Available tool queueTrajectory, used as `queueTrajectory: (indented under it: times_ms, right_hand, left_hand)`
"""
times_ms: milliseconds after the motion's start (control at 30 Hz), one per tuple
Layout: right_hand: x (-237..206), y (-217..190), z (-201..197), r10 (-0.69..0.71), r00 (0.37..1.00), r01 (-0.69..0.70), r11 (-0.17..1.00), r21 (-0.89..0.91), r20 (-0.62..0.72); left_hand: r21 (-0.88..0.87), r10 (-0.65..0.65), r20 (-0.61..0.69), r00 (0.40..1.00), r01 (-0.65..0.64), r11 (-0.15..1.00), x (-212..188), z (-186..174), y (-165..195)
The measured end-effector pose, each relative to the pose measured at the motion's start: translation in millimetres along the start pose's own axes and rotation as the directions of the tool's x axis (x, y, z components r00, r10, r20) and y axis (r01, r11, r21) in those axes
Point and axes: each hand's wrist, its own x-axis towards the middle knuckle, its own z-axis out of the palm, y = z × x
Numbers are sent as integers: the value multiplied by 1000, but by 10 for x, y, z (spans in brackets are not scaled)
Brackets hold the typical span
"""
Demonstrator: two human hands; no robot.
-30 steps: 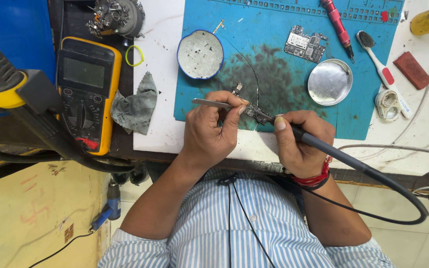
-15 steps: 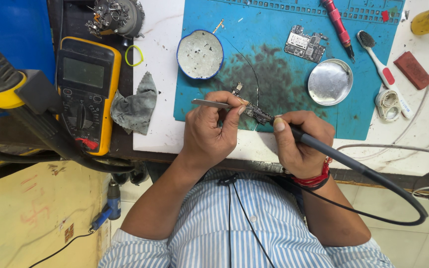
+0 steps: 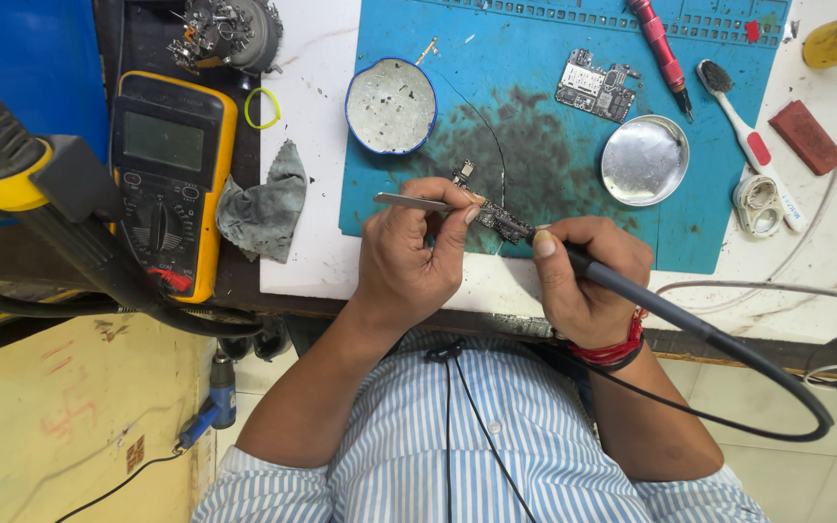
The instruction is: The person uses a soldering iron and tweezers to apply solder to a small circuit board. They repeatedly heat and reposition the board while working on specific solder joints.
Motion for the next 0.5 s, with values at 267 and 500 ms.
queueTrajectory:
  times_ms: [267, 500]
  right_hand:
    - [-3, 9, 8, 12, 1000, -12, 1000, 10, -9]
    - [-8, 18, 9, 11, 1000, -11, 1000, 21, -10]
  left_hand:
    - [4, 7, 0, 1000, -7, 1000, 5, 2, -5]
    - [1, 10, -2, 1000, -10, 1000, 9, 1, -6]
